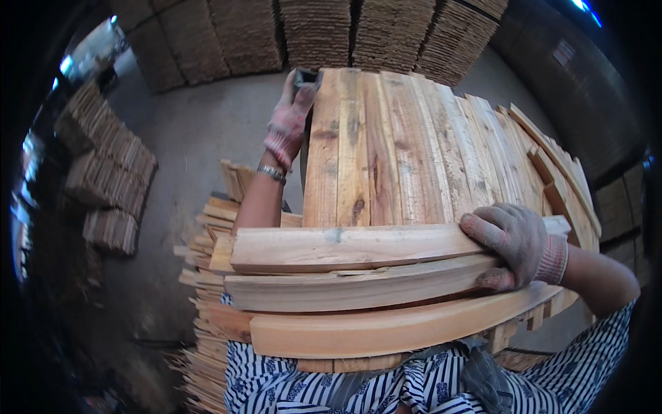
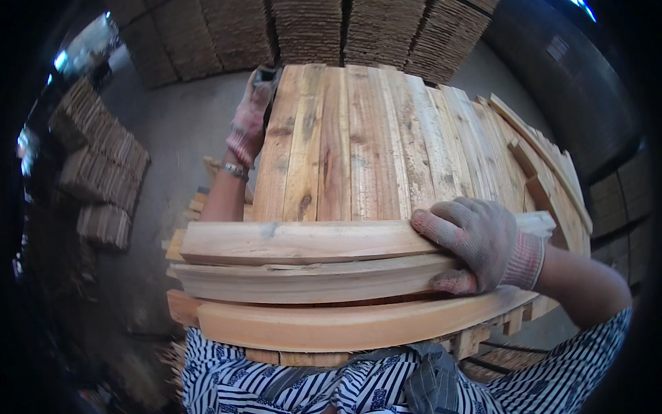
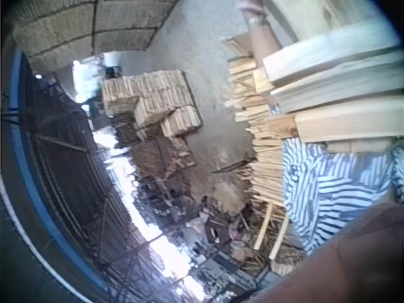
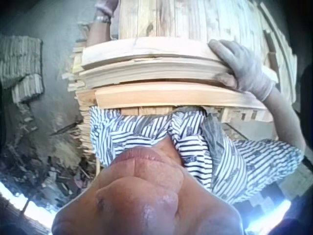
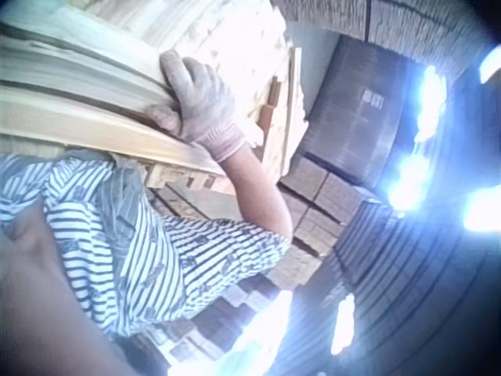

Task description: The person picks up wooden planks from a pile and stacks them onto a larger stack. They repeatedly lift planks, align them, and place them on top of the existing stack, occasionally adjusting the stack's alignment.

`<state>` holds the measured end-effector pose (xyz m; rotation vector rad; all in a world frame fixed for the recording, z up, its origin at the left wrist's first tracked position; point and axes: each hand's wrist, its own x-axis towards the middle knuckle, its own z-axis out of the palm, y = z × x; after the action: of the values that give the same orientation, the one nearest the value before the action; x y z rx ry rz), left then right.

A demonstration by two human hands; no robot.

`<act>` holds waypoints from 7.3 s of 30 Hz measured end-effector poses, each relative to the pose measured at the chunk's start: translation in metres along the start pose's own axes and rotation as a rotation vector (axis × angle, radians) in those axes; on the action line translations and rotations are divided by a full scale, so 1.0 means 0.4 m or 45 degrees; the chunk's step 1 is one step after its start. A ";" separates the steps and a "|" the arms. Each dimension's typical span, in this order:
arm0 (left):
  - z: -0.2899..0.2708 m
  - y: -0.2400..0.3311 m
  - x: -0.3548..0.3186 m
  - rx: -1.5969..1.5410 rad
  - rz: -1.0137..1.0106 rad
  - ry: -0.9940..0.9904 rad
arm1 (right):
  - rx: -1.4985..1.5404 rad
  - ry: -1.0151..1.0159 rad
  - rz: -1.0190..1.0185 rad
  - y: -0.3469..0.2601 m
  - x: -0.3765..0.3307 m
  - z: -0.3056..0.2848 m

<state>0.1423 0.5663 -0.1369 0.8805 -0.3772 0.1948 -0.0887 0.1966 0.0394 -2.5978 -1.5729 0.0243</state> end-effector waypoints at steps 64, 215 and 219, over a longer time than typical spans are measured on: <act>0.741 0.224 -0.509 2.513 -0.189 -0.727 | -0.237 0.508 0.419 0.696 -0.350 -0.106; 0.226 0.345 0.003 1.619 -0.196 0.280 | -0.046 0.081 0.799 0.728 -0.555 -0.131; 0.449 0.194 -0.104 1.971 0.055 0.061 | -0.002 0.018 1.063 0.800 -0.633 -0.077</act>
<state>0.0363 0.4741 0.0053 2.3812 -0.1391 0.5730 0.0784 -0.1768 0.0284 -3.0217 -0.3846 0.0683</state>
